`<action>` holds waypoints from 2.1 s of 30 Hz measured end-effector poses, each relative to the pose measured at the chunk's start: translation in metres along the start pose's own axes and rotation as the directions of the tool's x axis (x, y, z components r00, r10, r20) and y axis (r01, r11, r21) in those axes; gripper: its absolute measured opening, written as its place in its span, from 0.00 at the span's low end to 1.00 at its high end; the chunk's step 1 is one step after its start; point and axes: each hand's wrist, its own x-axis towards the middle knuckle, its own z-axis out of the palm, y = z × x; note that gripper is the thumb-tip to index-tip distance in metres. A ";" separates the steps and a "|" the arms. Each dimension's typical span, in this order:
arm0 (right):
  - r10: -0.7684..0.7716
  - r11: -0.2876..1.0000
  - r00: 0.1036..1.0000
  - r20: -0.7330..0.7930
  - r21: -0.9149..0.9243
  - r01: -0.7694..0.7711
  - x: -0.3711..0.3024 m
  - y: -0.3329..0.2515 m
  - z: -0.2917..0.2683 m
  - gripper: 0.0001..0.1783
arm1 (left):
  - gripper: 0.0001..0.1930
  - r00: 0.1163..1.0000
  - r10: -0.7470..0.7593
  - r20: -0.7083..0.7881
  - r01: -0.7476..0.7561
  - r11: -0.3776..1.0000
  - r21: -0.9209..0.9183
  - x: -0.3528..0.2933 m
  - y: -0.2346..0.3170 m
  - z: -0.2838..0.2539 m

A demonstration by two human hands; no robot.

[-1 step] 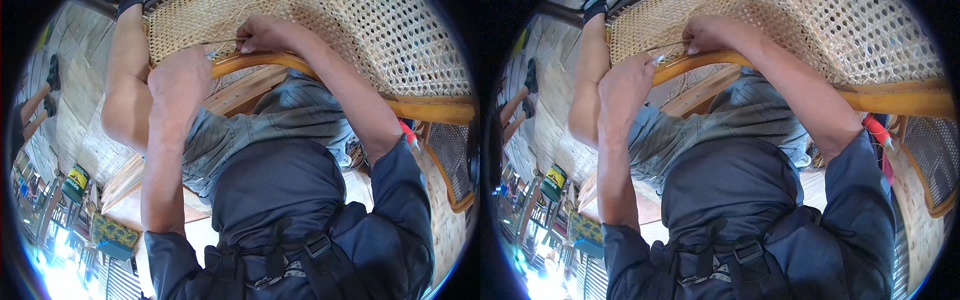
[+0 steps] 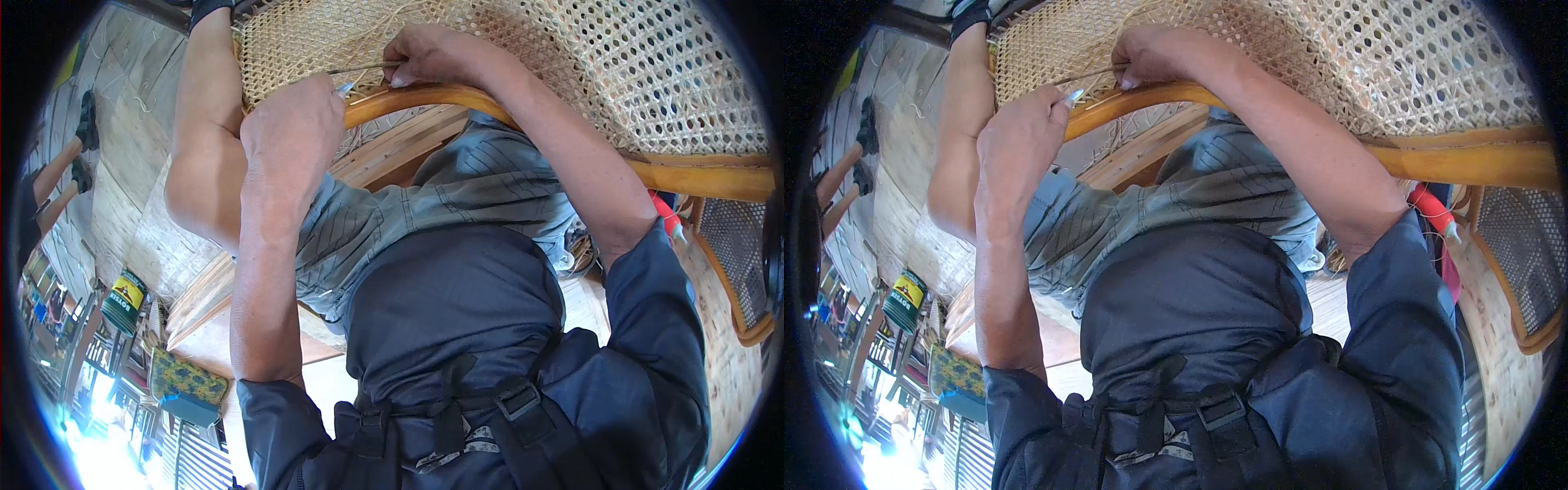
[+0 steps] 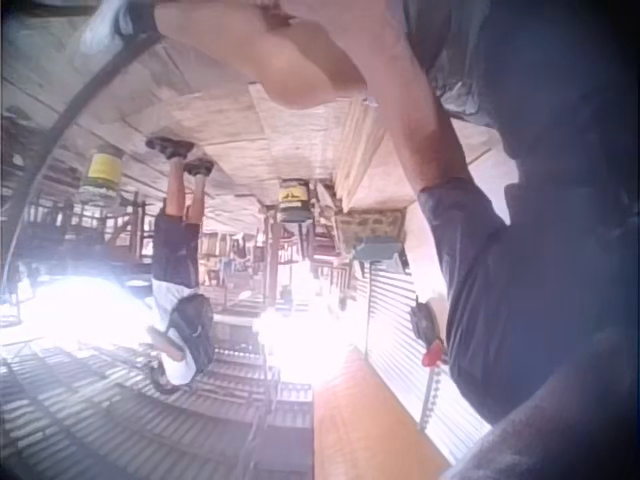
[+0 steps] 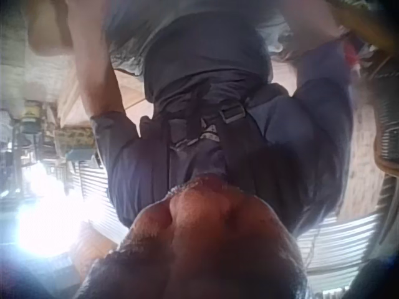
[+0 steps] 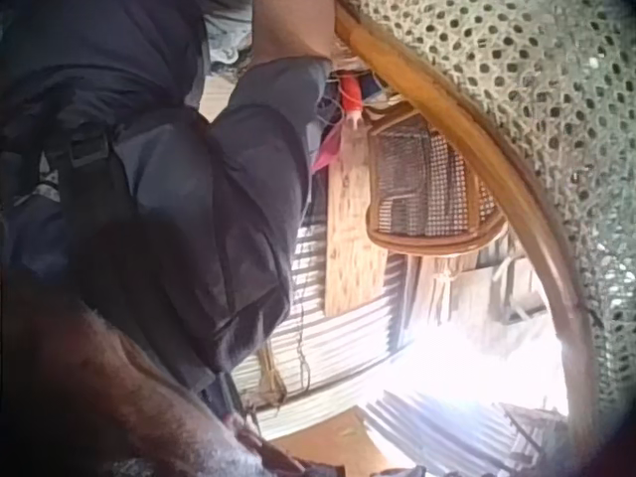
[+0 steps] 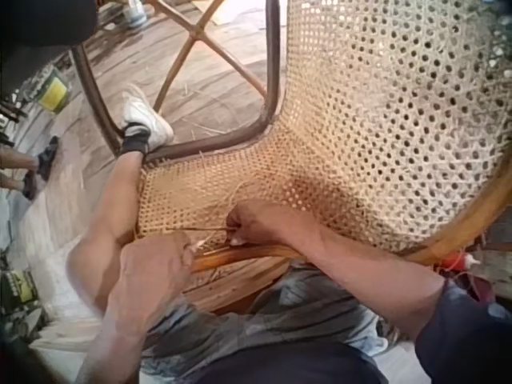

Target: Repairing a chair seat by weaving new material into the frame.

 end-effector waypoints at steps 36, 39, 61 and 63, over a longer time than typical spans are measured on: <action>0.060 0.962 0.997 -0.052 0.269 -0.044 -0.007 -0.003 -0.008 0.11 | 0.16 0.971 0.233 0.046 -0.215 0.945 -0.247 0.059 -0.020 0.034; -0.206 0.955 0.946 -0.251 0.161 0.251 -0.010 0.031 0.007 0.11 | 0.15 0.958 0.285 0.037 -0.272 0.941 -0.203 0.063 -0.015 0.032; -0.008 0.973 0.938 -0.347 -0.221 -0.073 -0.085 0.003 0.001 0.14 | 0.11 0.895 0.319 -0.312 -0.383 0.907 -0.172 0.042 -0.026 0.065; 0.049 0.955 0.941 -0.335 -0.260 -0.143 -0.091 -0.002 -0.001 0.14 | 0.11 0.893 0.324 -0.312 -0.389 0.905 -0.173 0.043 -0.025 0.066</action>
